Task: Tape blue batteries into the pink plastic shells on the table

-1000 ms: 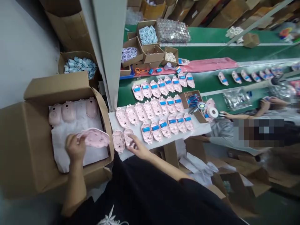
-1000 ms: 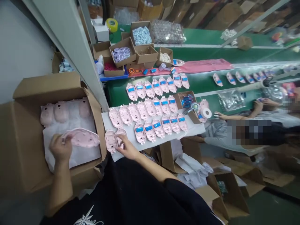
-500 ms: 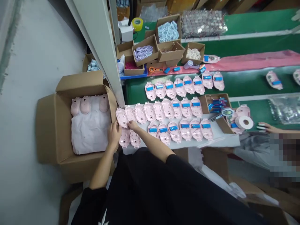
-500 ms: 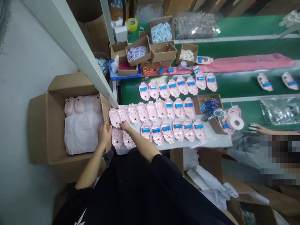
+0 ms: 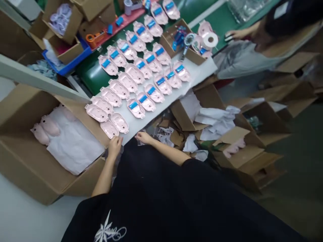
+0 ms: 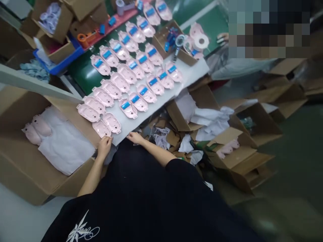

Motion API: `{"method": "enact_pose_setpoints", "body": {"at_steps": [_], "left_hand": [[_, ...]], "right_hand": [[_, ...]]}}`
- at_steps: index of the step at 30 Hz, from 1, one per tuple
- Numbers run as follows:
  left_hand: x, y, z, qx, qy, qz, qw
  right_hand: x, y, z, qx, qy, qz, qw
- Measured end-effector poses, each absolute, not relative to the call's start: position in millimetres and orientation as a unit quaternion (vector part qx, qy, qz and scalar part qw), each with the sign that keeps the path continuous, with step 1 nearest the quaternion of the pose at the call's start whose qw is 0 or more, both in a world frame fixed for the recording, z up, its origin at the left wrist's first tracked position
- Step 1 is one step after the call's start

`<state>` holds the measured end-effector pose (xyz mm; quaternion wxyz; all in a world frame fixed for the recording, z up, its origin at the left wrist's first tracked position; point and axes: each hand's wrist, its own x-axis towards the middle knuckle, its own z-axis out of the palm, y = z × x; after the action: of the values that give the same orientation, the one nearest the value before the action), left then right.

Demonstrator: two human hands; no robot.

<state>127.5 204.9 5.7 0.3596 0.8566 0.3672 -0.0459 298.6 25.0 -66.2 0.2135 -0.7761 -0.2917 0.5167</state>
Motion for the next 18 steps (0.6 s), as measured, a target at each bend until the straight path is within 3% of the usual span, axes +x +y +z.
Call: {"method": "enact_pose_setpoints", "body": {"at_steps": [5, 12, 15, 18], "left_hand": [[96, 132, 20, 0.853, 0.418, -0.104, 0.294], [99, 14, -8, 0.842, 0.324, -0.314, 0.295], [134, 2, -69, 0.828, 0.268, -0.394, 0.297], [181, 12, -186, 0.827, 0.237, -0.438, 0.259]], "right_hand": [[302, -159, -113, -0.791, -0.182, 0.569, 0.132], [289, -297, -162, -0.791, -0.031, 0.589, 0.164], [269, -311, -197, -0.781, 0.001, 0.592, 0.199], [232, -311, -249, -0.787, -0.001, 0.568, 0.241]]}}
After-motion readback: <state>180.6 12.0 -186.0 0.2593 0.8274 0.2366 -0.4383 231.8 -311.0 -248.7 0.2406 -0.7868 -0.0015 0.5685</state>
